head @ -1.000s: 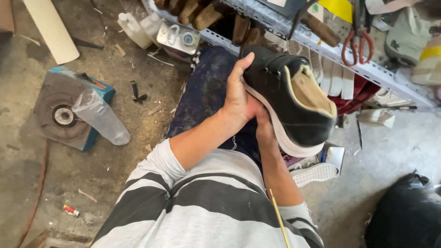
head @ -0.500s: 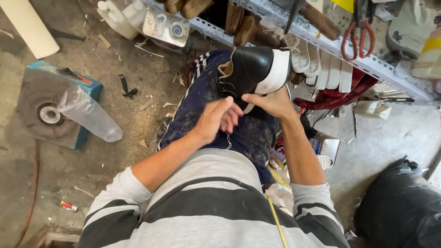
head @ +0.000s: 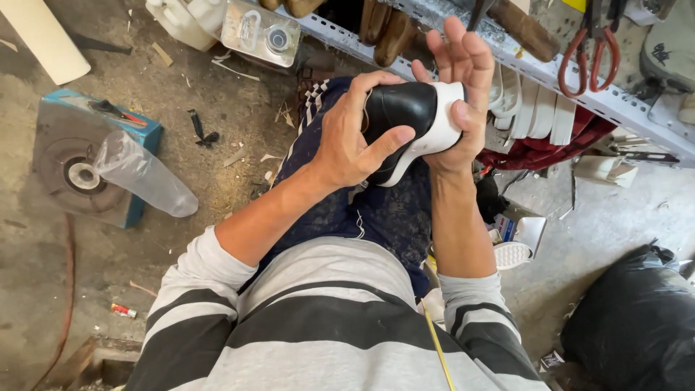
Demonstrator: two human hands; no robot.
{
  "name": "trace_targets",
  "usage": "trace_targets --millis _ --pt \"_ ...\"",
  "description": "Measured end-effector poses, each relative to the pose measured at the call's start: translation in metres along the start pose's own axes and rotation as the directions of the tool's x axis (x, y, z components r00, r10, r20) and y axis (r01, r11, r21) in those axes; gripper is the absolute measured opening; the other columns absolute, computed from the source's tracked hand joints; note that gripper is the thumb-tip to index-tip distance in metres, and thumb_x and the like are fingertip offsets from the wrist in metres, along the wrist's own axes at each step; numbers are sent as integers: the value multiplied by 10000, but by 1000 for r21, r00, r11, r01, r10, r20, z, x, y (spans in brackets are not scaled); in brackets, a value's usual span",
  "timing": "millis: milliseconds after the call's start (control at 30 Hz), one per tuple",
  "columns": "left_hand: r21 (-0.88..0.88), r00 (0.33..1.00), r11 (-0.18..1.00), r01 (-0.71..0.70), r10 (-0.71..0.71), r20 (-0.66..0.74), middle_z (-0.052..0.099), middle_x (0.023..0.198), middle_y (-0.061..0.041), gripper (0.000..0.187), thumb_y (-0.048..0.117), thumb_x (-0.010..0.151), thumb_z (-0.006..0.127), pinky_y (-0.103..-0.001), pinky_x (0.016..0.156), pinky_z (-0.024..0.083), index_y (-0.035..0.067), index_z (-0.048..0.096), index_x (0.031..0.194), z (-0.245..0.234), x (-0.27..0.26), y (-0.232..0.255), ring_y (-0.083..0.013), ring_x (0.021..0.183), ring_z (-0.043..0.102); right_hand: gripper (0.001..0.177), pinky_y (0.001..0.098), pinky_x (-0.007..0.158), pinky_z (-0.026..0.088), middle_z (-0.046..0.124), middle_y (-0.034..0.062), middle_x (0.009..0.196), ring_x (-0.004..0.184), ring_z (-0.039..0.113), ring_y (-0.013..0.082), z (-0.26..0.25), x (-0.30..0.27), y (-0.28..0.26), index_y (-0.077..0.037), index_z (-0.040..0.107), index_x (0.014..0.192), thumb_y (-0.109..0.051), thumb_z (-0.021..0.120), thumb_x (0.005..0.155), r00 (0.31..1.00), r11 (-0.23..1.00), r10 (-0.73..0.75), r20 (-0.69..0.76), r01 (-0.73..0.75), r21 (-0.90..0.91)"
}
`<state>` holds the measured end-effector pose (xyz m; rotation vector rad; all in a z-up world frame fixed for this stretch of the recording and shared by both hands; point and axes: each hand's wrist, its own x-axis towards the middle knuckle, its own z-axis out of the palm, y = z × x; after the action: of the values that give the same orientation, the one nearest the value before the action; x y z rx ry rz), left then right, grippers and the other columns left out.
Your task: The person sits on the floor and uses a wooden stick to apply glue to the seam of a black shoe with a white sole. They repeatedly press the sole onto the upper part of the shoe to secure the bond.
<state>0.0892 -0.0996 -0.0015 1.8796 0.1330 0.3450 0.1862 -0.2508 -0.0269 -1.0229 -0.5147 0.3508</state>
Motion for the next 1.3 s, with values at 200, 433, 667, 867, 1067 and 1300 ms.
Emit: trace_targets --millis 200,433,667,867,1067,1300 --pt "7 999 1000 -12 11 43 621 1355 -83 601 568 989 567 -413 1021 501 120 444 1369 3 0 3 -273 1187 669 621 437 1278 484 336 98 1741 1590 422 269 0 -4 -6 -212 467 1564 -349 653 987 996 996 69 -58 -66 55" --pt "-66 995 998 0 7 95 610 1356 -115 604 527 994 598 -408 1096 469 92 440 1382 -4 -5 5 -289 1261 630 505 486 1250 418 465 122 1575 1497 499 343 30 -6 -30 -109 588 1318 -495 498 1005 993 925 48 -108 -85 -372" --pt "260 996 964 -59 38 86 471 1496 -191 597 486 1060 522 -505 1193 422 79 460 1491 -17 -47 37 -369 1387 515 600 525 1273 437 502 176 1497 1452 469 287 49 -21 -18 -50 553 1372 -543 344 1101 989 897 -143 45 149 -416" --pt "253 964 966 43 26 -264 270 1669 -212 970 775 880 611 -684 1383 256 194 337 1607 16 -92 43 -467 1603 252 668 489 1421 275 421 106 1673 1606 393 266 71 -51 -7 -125 370 1629 -552 241 1132 988 926 -142 61 154 -345" --pt "146 906 989 13 50 -420 374 1556 -233 843 348 812 876 -522 1312 388 85 426 1475 -4 -84 38 -387 1508 435 798 485 1406 286 366 176 1703 1644 306 275 57 -67 -29 -190 241 1683 -579 570 1069 981 998 49 190 -42 -44" --pt "-99 886 882 -461 463 -2 501 1499 -223 740 262 654 984 -516 1248 359 60 696 1304 -14 -75 31 -432 1399 530 960 596 1069 458 541 393 1397 1308 570 477 3 -104 -65 183 415 1452 -155 926 713 916 872 14 401 184 -453"
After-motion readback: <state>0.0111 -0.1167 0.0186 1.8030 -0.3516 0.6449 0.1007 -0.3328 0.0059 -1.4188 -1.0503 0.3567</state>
